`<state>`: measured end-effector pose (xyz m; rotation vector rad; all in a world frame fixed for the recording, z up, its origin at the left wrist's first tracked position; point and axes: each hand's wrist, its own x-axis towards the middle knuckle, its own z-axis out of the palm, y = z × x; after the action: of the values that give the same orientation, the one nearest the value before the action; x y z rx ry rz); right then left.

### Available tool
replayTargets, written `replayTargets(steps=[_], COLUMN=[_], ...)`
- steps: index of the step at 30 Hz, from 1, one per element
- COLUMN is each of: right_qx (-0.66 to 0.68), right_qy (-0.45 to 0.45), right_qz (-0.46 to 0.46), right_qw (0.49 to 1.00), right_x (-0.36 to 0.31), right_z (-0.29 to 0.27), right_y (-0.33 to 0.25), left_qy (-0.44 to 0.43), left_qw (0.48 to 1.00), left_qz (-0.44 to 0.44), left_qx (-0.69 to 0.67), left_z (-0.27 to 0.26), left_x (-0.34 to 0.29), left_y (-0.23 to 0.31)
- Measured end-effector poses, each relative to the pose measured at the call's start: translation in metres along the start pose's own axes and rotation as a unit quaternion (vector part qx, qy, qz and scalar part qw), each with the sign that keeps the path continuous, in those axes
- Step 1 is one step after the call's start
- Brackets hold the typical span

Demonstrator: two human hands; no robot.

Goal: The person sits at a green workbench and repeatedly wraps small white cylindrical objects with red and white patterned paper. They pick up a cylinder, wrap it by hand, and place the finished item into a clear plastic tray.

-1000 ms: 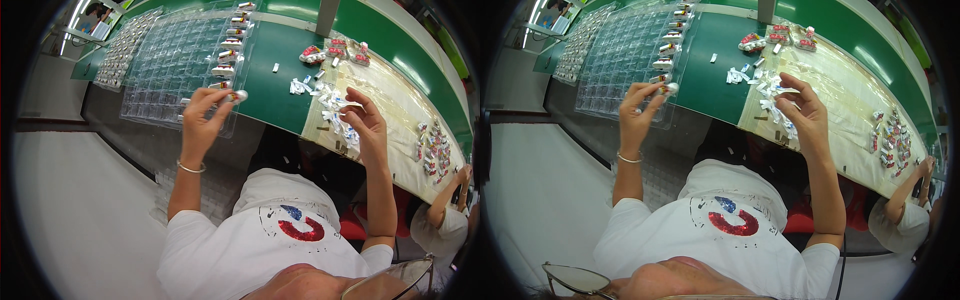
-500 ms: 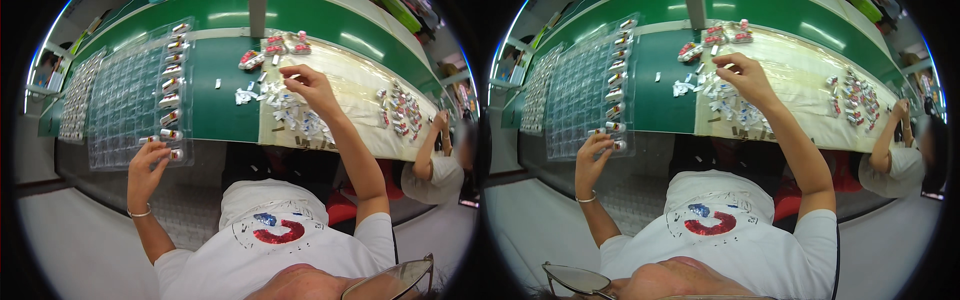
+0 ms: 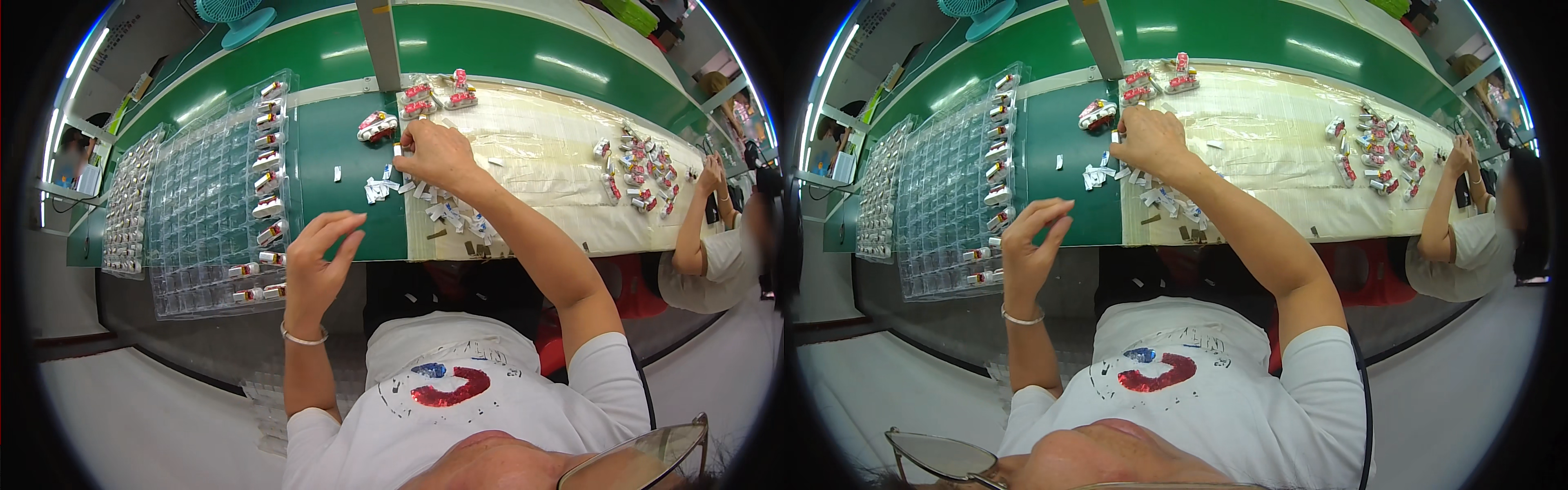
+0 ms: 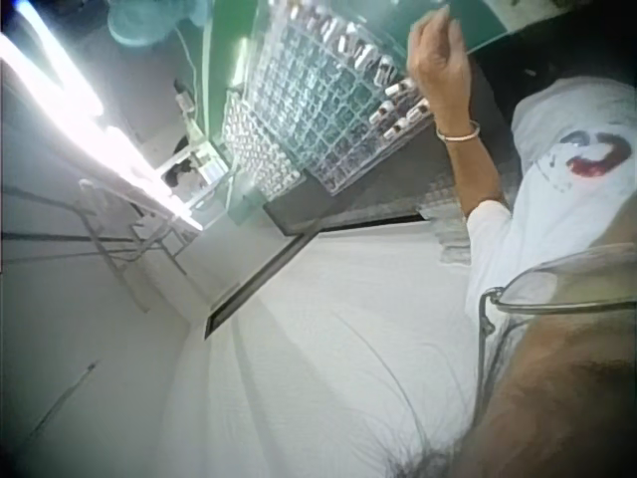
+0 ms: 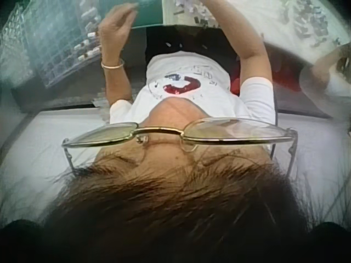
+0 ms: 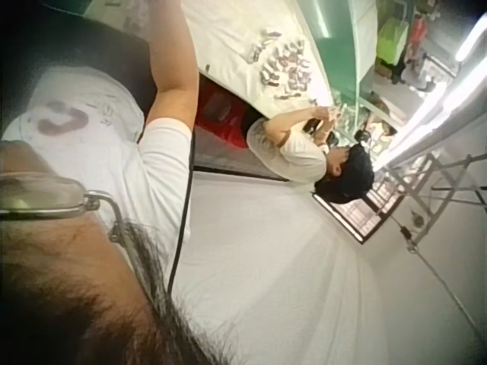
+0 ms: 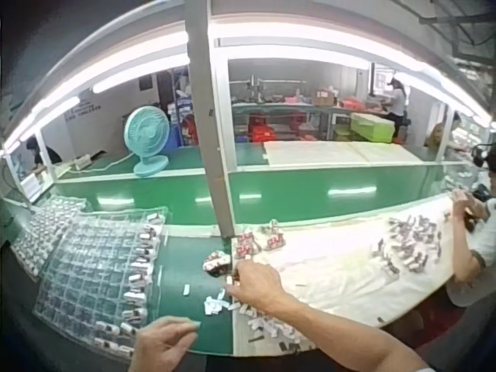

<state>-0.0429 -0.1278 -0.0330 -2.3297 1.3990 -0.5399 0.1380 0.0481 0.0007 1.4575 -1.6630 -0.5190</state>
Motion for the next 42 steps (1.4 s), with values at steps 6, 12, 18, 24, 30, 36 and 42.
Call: replayTargets(steps=[6, 12, 18, 24, 30, 36, 42], right_qx=[0.059, 0.028, 0.234, 0.246, 0.141, 0.063, 0.036], right_qy=[0.009, 0.068, 0.081, 0.114, 0.187, 0.217, 0.169], right_qz=[0.022, -0.064, -0.066, -0.167, -0.296, -0.338, -0.325], right_qw=[0.998, 0.995, 0.967, 0.948, 0.926, 0.913, 0.93], right_x=[0.004, 0.002, -0.024, -0.065, -0.093, -0.106, -0.11], right_z=[0.006, 0.01, -0.034, -0.077, -0.092, -0.086, -0.093], right_y=[0.009, 0.016, 0.048, 0.07, 0.058, 0.057, 0.051], left_qy=[0.101, 0.049, 0.013, -0.019, -0.212, -0.214, -0.164], left_qw=[0.994, 0.996, 0.975, 0.994, 0.886, 0.821, 0.864], left_qz=[0.029, 0.051, 0.023, 0.086, -0.084, -0.21, -0.25], left_qx=[-0.013, 0.051, 0.218, -0.069, -0.404, -0.486, -0.406], left_z=[0.057, 0.085, 0.085, 0.096, 0.117, 0.108, 0.105], left_x=[0.057, 0.1, 0.099, 0.088, 0.078, 0.063, 0.058], left_y=[-0.015, -0.055, -0.051, -0.01, 0.03, 0.031, 0.032])
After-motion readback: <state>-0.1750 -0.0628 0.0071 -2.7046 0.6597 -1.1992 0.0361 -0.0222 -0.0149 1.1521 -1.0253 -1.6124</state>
